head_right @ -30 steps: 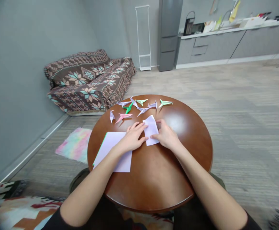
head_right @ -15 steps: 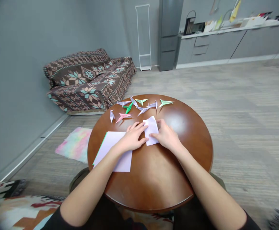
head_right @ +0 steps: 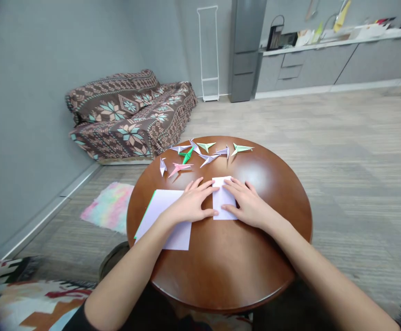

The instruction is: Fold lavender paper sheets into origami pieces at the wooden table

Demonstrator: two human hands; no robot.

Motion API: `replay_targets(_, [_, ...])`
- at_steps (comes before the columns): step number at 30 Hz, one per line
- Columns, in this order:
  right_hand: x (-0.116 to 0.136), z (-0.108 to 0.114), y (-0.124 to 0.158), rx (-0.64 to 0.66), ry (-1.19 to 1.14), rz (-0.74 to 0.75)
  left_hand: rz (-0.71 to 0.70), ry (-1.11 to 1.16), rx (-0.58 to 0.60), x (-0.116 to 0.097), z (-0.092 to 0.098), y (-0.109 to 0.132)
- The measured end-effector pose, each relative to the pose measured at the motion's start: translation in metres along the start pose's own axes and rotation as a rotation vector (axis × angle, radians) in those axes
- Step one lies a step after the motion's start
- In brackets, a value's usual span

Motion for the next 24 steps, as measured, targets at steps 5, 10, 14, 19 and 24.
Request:
replay_targets(5, [0.018, 0.002, 0.002, -0.082, 0.151, 0.158, 0.012, 0.012, 0.006, -0.001, 0.000, 0.000])
replay_targets(10, [0.044, 0.006, 0.002, -0.150, 0.260, 0.394, 0.021, 0.000, 0.006, -0.003, 0.001, 0.000])
replay_targets(14, [0.049, 0.004, 0.001, -0.149, 0.277, 0.438, 0.016, -0.012, 0.002, -0.004, 0.000, 0.000])
replay_targets(19, [0.050, 0.004, -0.003, -0.148, 0.288, 0.423, 0.015, -0.023, 0.006, -0.005, 0.001, 0.001])
replay_targets(24, [0.053, 0.005, -0.005, -0.169, 0.331, 0.428, 0.022, -0.022, 0.011, -0.005, 0.001, 0.000])
Point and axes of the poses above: each hand's wrist, its own y-axis away from the middle knuckle, its own z-axis out of the back of the hand, x = y × z, the point moved 2 cm from there along -y, towards the middle knuckle, and after that the axes turned 15 degrees about z, right-handed, at the moved point
